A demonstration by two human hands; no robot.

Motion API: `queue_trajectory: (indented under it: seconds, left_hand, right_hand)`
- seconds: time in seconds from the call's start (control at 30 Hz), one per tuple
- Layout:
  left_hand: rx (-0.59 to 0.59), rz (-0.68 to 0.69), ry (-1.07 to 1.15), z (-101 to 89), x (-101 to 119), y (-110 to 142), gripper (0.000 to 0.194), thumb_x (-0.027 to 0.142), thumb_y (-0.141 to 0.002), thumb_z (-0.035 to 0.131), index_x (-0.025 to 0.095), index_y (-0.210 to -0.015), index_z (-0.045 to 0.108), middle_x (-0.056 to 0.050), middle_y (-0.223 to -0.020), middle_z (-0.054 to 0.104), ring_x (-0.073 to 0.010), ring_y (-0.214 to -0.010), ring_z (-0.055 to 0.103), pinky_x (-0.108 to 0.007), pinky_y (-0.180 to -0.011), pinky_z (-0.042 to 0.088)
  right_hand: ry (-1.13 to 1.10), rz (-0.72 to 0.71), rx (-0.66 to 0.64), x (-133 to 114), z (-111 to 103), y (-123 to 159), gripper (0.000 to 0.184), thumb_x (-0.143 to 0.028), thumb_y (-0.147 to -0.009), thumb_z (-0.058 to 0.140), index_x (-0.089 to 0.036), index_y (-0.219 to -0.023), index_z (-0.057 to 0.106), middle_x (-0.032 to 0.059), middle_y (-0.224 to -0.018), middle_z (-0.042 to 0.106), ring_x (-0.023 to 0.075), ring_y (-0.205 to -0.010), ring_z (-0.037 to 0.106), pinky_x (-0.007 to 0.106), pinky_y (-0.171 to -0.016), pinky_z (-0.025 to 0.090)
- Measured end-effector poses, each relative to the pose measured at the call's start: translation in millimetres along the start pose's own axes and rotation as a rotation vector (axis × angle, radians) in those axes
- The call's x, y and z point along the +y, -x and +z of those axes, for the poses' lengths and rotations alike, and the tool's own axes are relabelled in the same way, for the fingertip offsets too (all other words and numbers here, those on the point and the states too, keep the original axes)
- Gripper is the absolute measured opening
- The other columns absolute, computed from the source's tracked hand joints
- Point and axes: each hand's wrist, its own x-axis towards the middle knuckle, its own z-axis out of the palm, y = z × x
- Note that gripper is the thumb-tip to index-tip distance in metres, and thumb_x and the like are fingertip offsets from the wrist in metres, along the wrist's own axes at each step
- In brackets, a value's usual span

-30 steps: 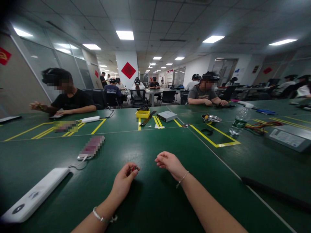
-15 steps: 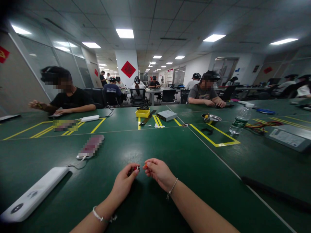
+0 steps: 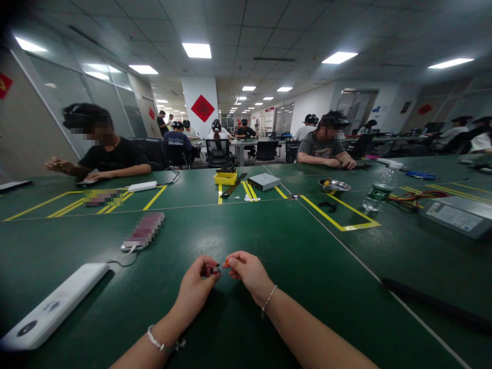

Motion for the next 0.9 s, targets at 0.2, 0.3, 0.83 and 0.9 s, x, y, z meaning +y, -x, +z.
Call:
queue_trajectory:
  seconds: [0.2,0.3,0.83,0.9]
  left_hand:
    - [0.042,0.069,-0.067,-0.2,4.1,2.7,0.012,0.011,-0.063,0.052,0.020,-0.072,0.052,0.003,-0.066,0.056,-0.0130,-0.063,0.052,-0.025,-0.060,0.040]
    - [0.038,0.119,-0.122,-0.1,4.5,4.5,0.010,0.012,-0.066,0.051,0.020,-0.073,0.054,0.002,-0.069,0.058,-0.0139,-0.066,0.055,-0.026,-0.063,0.042]
    - [0.113,0.111,-0.216,-4.3,12.2,10.5,0.006,0.017,-0.069,0.052,0.021,-0.074,0.054,0.001,-0.071,0.060,-0.0164,-0.070,0.058,-0.028,-0.066,0.042]
    - [0.114,0.108,-0.235,-4.9,12.5,10.7,0.006,0.018,-0.070,0.052,0.021,-0.074,0.055,0.001,-0.071,0.061,-0.0161,-0.070,0.058,-0.028,-0.066,0.042]
  right_hand:
    - [0.077,-0.042,0.083,6.4,10.0,0.7,0.022,-0.030,-0.059,0.066,-0.015,-0.071,0.058,-0.0003,-0.062,0.063,0.0103,-0.056,0.054,0.024,-0.056,0.040]
    - [0.094,-0.081,0.099,7.4,13.3,2.7,0.020,-0.032,-0.059,0.066,-0.015,-0.066,0.059,-0.0007,-0.059,0.061,0.0108,-0.057,0.055,0.024,-0.057,0.040]
    - [0.144,-0.139,0.121,14.1,26.8,19.3,0.037,-0.050,-0.072,0.054,-0.018,-0.084,0.068,0.0065,-0.085,0.067,0.0229,-0.084,0.059,0.031,-0.065,0.047]
    - [0.145,-0.135,0.112,14.6,27.1,19.7,0.038,-0.051,-0.071,0.055,-0.018,-0.085,0.069,0.0068,-0.086,0.067,0.0232,-0.084,0.059,0.031,-0.064,0.047]
